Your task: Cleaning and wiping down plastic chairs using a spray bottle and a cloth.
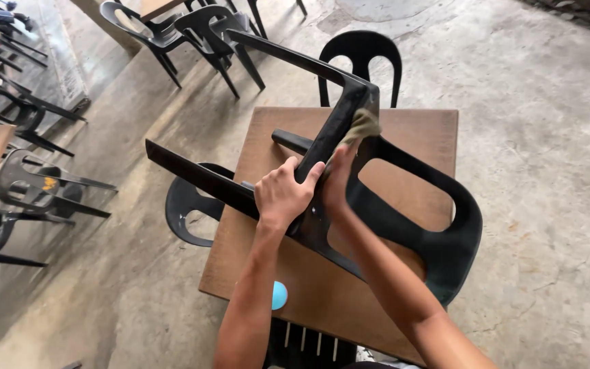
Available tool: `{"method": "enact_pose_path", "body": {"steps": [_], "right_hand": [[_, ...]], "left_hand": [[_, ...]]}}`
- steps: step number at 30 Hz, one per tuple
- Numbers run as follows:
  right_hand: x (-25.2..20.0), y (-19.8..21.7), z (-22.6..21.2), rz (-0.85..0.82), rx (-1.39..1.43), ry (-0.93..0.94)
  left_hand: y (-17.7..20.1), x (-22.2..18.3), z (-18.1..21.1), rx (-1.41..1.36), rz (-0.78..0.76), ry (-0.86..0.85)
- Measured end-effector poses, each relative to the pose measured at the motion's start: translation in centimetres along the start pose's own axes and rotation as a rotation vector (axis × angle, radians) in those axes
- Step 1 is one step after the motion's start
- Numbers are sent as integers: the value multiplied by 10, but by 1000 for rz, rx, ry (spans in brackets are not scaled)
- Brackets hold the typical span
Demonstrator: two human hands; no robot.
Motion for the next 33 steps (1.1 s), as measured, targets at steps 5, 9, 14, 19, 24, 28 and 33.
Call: {"method": "enact_pose_path", "body": {"steps": [5, 9, 14, 19, 24, 28, 33], "right_hand": [[27, 37, 83, 63, 411, -145], [-51, 47, 139, 53, -76, -243], [-104, -9, 93, -69, 223, -470], [-9, -22, 26, -72, 616, -183], [51, 66, 94, 116, 37, -67], [-12, 111, 194, 211, -268, -224], [-88, 111, 230, 246, -212, -732]], "left_hand": [[-36, 22, -4, 118, -159, 14], [-46, 29, 45, 225, -89, -102], [-31, 23, 72, 226, -134, -103], [-31, 8, 90, 434, 1, -300], [-46, 8, 93, 693, -4, -320], [-45, 17, 103, 589, -15, -356], [-42, 20, 105, 547, -12, -359]]}}
Point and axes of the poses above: each hand's wrist, its own x-axis towards the middle knuckle, its own y-axis out of the back of the hand, z = x × y, the point moved 10 cm from there along x, towards the middle knuckle, and after that the axes turned 15 degrees about -z, right-handed, at the moved point
